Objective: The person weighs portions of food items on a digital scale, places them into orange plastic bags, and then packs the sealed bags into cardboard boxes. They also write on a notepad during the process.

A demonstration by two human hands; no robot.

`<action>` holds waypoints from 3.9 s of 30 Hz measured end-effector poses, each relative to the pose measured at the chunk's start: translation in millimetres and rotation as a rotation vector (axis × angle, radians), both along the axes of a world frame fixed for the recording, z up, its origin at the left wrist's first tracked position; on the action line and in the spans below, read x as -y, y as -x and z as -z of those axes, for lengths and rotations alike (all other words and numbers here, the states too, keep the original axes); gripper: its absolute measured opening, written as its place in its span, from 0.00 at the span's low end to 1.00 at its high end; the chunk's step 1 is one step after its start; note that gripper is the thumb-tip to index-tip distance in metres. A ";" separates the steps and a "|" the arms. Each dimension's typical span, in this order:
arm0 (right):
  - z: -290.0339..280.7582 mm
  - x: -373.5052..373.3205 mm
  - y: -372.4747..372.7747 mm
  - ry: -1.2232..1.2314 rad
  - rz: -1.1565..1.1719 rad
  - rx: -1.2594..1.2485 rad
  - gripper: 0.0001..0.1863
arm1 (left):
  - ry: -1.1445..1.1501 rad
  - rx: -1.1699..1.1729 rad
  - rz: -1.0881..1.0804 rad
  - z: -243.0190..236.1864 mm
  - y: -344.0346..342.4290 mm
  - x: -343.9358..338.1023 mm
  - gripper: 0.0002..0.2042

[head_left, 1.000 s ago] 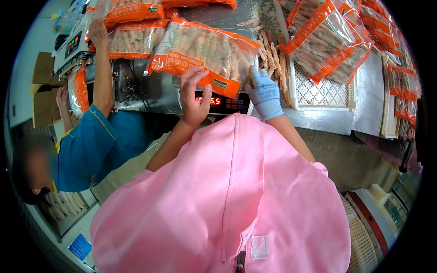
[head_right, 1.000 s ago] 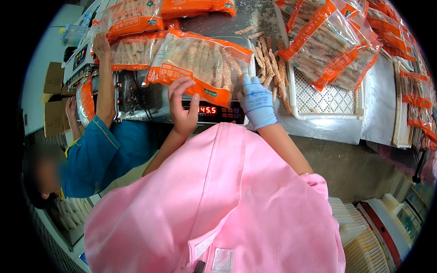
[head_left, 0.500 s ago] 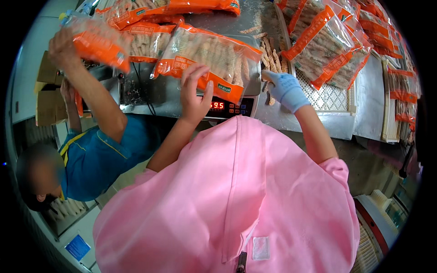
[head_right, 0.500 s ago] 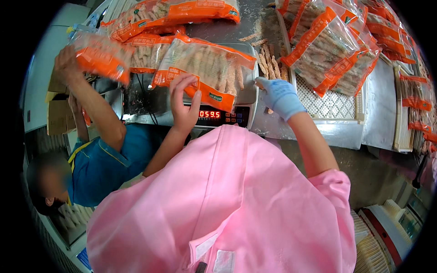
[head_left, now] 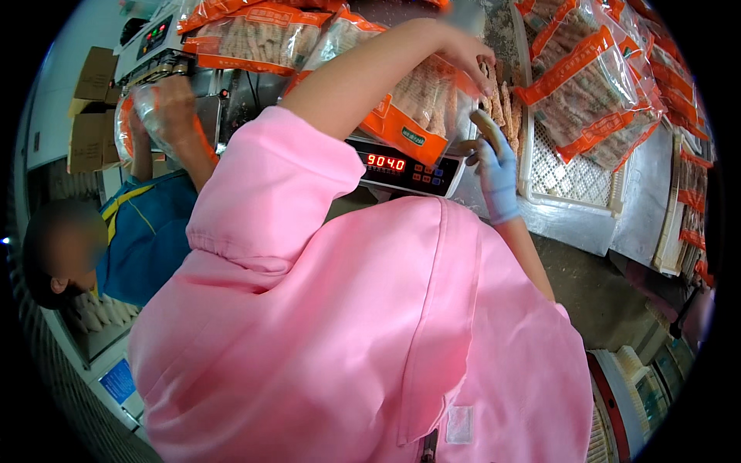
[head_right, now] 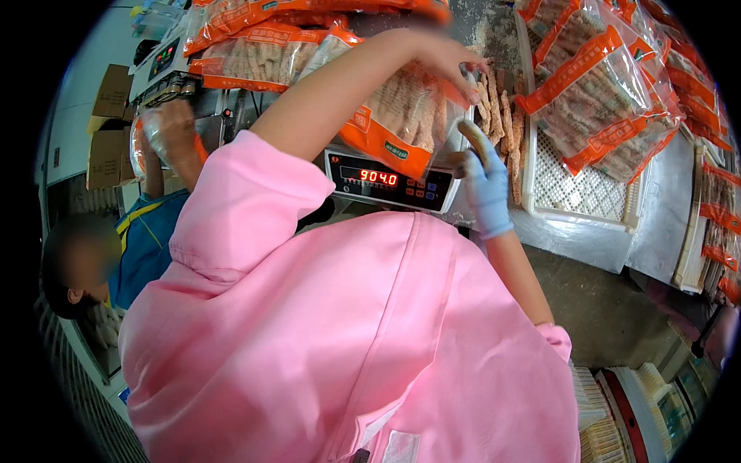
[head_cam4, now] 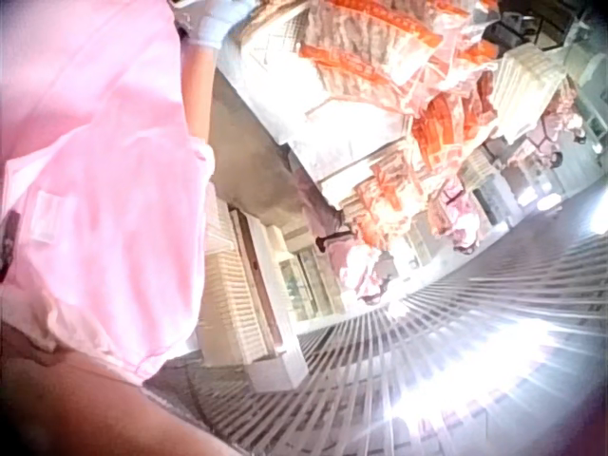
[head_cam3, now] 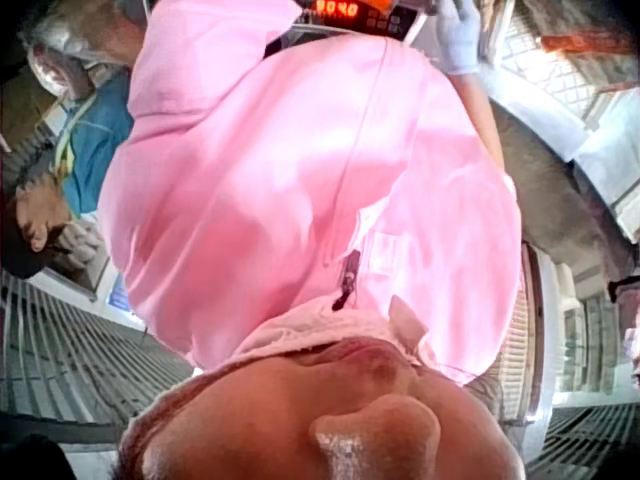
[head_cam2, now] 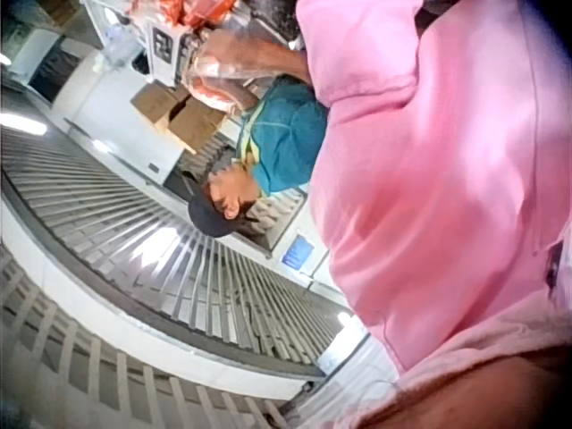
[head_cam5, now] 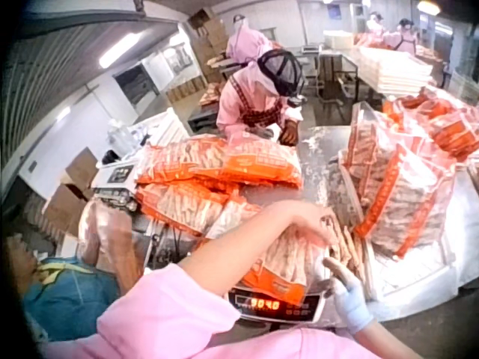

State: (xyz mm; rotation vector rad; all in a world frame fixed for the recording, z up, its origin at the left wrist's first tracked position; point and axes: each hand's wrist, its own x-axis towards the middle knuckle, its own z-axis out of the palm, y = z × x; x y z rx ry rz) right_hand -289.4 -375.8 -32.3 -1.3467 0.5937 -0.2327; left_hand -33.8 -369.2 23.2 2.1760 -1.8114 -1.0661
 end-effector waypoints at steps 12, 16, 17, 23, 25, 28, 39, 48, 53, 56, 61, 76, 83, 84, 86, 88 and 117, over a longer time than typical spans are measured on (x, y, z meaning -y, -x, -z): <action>-53.1 -36.2 -47.5 0.111 -0.155 0.385 0.28 | 0.319 -0.349 -0.315 -65.2 -40.4 -94.2 0.11; -77.5 -42.9 -44.4 0.622 -0.001 0.615 0.22 | 0.819 -0.425 -1.082 -105.0 -123.8 -175.1 0.11; -78.1 -41.8 -43.2 0.589 0.014 0.607 0.22 | 0.958 -0.460 -1.192 -115.2 -144.7 -188.9 0.11; -25.3 -26.6 -23.6 0.522 0.160 0.382 0.21 | 1.596 -0.955 -1.756 -33.9 -301.1 -299.9 0.14; -2.2 -18.0 -11.9 0.499 0.195 0.335 0.21 | 1.382 -0.920 -1.726 1.1 -306.0 -299.3 0.16; 23.7 4.1 9.8 0.389 0.230 0.171 0.18 | 1.333 -0.978 -1.744 43.2 -301.1 -291.6 0.17; -53.9 314.4 36.7 1.180 0.593 0.112 0.21 | 1.247 -1.090 -1.833 86.0 -238.2 -268.6 0.23; -9.9 422.1 -25.9 1.413 0.112 -0.076 0.05 | 1.151 -0.779 -1.563 109.2 -125.7 -241.8 0.27; -113.4 261.7 -23.6 1.392 0.065 0.009 0.04 | 1.207 -0.272 -1.610 61.5 31.6 -264.0 0.31; -155.7 173.0 -32.1 1.135 0.111 0.193 0.06 | 1.188 -0.262 -1.692 68.0 88.7 -284.3 0.29; -166.9 96.1 -71.1 0.258 0.386 0.345 0.07 | 1.282 -0.265 -1.702 68.6 126.6 -296.5 0.28; 16.5 65.5 -45.7 0.168 0.370 0.085 0.11 | 1.251 -0.365 -1.796 85.7 140.1 -319.6 0.26; 37.6 53.3 -12.6 0.087 0.269 0.044 0.13 | 1.299 -0.310 -1.799 80.4 148.1 -315.8 0.27; 30.5 53.5 -15.3 0.079 0.244 0.065 0.14 | 1.312 -0.324 -1.797 77.6 146.4 -311.8 0.27; 25.3 52.0 -22.0 0.145 0.212 0.041 0.13 | 1.309 -0.354 -1.813 69.7 146.6 -308.4 0.26; 0.1 47.3 -32.1 0.163 0.075 0.006 0.13 | 1.304 -0.366 -1.837 66.3 150.1 -306.2 0.26; 8.0 67.1 -42.0 0.036 -0.223 -0.333 0.18 | 1.249 -0.543 -1.740 67.8 141.2 -283.2 0.25</action>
